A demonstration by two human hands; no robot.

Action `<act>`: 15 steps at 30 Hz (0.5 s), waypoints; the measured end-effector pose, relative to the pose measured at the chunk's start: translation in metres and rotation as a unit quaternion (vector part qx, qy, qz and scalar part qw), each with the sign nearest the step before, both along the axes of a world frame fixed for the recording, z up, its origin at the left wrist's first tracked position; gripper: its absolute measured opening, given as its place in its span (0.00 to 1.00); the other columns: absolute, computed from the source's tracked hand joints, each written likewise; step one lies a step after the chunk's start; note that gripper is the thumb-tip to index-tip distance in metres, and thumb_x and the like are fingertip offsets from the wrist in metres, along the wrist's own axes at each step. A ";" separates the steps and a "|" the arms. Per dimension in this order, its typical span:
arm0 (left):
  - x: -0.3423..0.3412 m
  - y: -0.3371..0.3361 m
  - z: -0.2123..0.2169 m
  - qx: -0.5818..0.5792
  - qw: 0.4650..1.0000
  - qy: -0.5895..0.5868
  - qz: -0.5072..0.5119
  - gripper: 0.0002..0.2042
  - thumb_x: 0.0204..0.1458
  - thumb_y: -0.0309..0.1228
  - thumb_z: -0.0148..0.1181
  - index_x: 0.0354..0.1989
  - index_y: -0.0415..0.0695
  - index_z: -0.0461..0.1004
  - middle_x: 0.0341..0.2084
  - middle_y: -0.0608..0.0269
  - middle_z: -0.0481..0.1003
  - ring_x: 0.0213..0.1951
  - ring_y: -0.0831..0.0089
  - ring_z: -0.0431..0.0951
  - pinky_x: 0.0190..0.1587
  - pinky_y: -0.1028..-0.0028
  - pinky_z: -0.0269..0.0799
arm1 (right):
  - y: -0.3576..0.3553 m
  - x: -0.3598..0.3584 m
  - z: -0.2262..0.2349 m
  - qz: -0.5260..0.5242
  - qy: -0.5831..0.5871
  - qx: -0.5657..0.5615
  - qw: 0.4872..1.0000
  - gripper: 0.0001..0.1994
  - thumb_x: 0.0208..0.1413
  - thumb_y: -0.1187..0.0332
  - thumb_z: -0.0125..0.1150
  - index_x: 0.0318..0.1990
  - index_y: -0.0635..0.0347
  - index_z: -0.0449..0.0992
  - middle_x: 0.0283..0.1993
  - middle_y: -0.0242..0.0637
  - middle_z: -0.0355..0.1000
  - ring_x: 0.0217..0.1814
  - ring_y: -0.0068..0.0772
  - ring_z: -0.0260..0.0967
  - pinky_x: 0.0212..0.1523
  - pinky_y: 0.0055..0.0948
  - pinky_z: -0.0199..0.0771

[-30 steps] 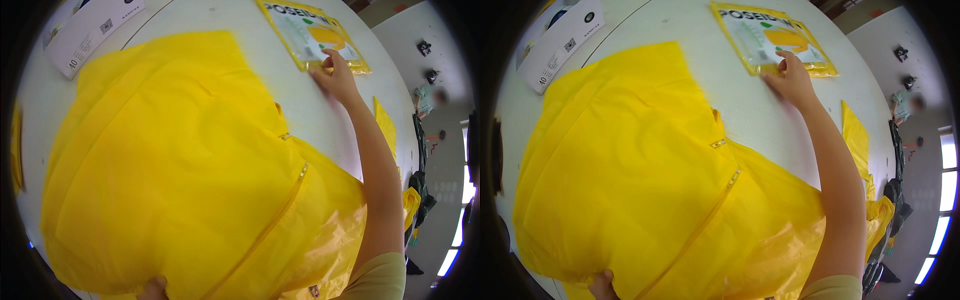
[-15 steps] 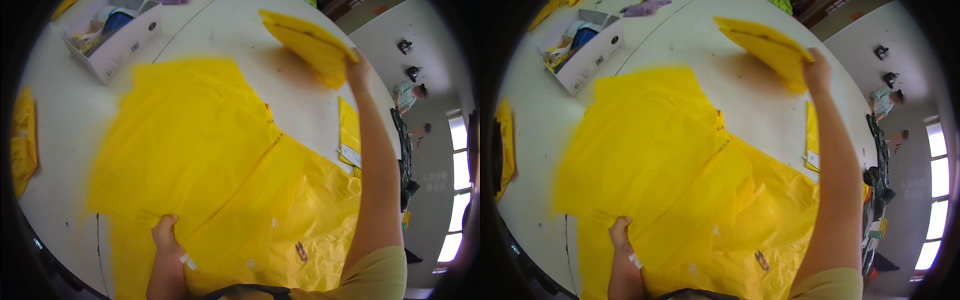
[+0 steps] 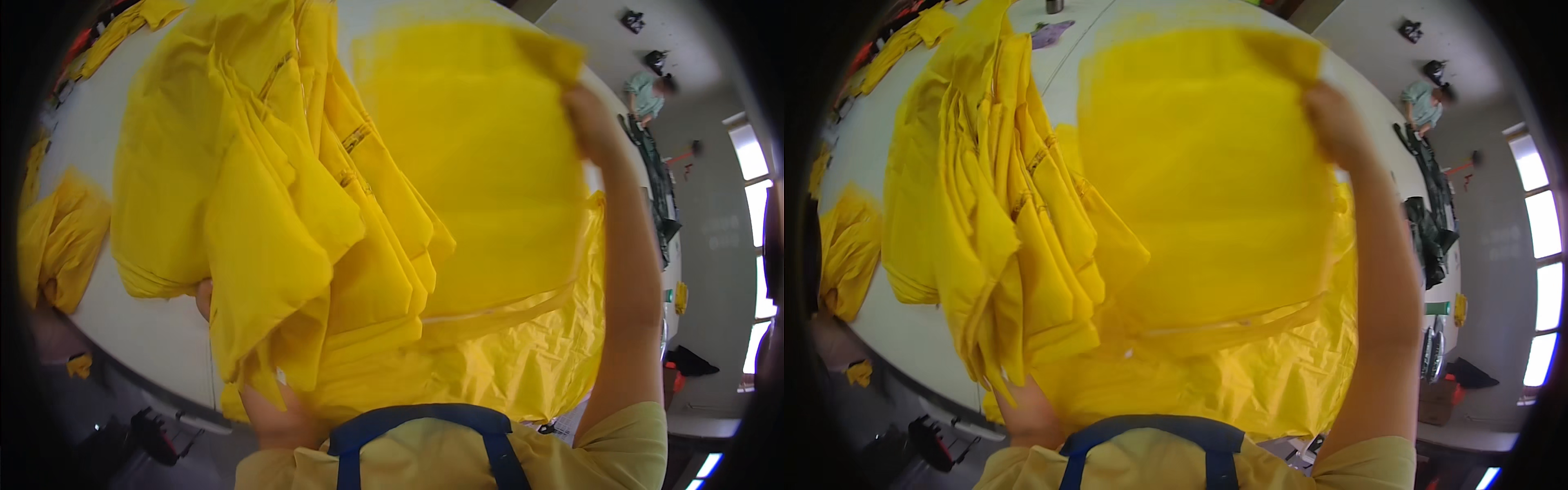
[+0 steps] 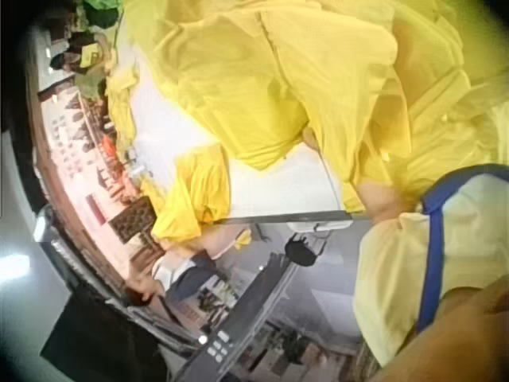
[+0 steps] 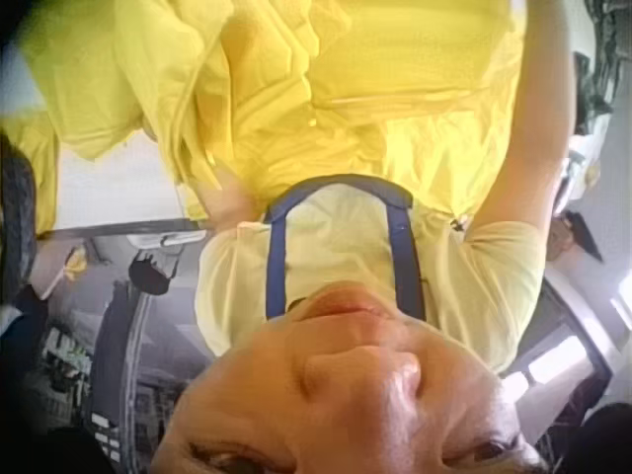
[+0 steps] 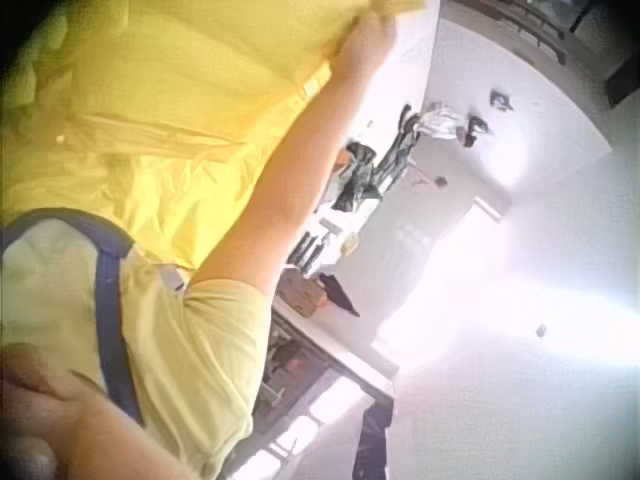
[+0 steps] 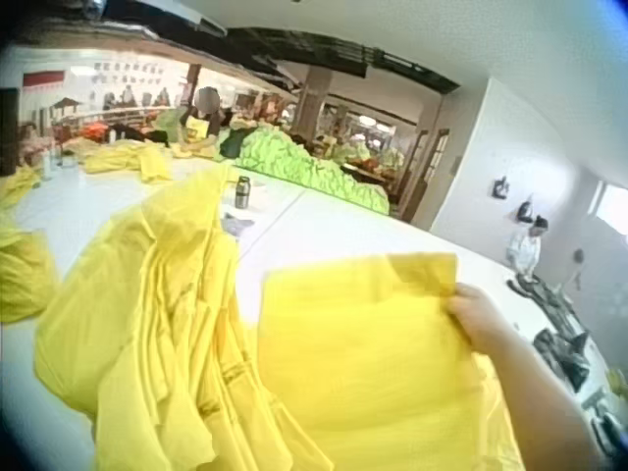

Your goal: The person folds a yellow raincoat on a table, aligns the edges, and places it into a clear plastic bag. They then use scissors to trim a tag or excess material from the folded item before sealing the bag.

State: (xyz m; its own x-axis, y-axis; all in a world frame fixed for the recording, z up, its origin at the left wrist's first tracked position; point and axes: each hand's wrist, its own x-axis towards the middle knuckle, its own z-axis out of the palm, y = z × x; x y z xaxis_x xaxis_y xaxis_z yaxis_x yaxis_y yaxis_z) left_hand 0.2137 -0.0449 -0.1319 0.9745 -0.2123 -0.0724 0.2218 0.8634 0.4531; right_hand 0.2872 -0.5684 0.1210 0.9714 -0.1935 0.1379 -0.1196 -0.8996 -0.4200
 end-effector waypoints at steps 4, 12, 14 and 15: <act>-0.030 0.036 0.026 0.083 0.993 -0.072 0.038 0.17 0.47 0.22 0.49 0.47 0.30 0.70 0.42 0.52 0.75 0.44 0.60 0.75 0.48 0.67 0.73 | 0.101 -0.002 -0.133 -0.034 0.189 0.278 0.941 0.20 0.56 0.59 0.52 0.53 0.58 0.66 0.47 0.42 0.68 0.45 0.36 0.67 0.43 0.36 0.68; -0.061 -0.011 -0.064 0.300 0.909 0.208 -0.200 0.23 0.45 0.19 0.51 0.54 0.32 0.66 0.49 0.52 0.73 0.47 0.60 0.75 0.52 0.66 0.72 | 0.088 -0.116 -0.288 -0.159 0.247 0.752 0.590 0.37 0.58 0.44 0.51 0.66 0.59 0.51 0.59 0.44 0.64 0.59 0.41 0.63 0.57 0.40 0.64; -0.058 -0.017 -0.062 0.302 0.891 0.237 -0.243 0.25 0.45 0.19 0.51 0.57 0.33 0.64 0.50 0.54 0.71 0.48 0.62 0.74 0.51 0.68 0.71 | 0.092 -0.138 -0.284 -0.174 0.249 0.740 0.600 0.37 0.58 0.46 0.52 0.66 0.61 0.51 0.60 0.44 0.64 0.60 0.41 0.62 0.58 0.39 0.64; -0.063 -0.020 -0.049 0.335 0.891 0.211 -0.222 0.25 0.45 0.19 0.52 0.56 0.34 0.64 0.50 0.53 0.71 0.48 0.63 0.74 0.51 0.68 0.71 | 0.099 -0.148 -0.275 -0.145 0.249 0.717 0.635 0.36 0.57 0.48 0.54 0.65 0.62 0.51 0.59 0.44 0.64 0.61 0.40 0.62 0.58 0.38 0.64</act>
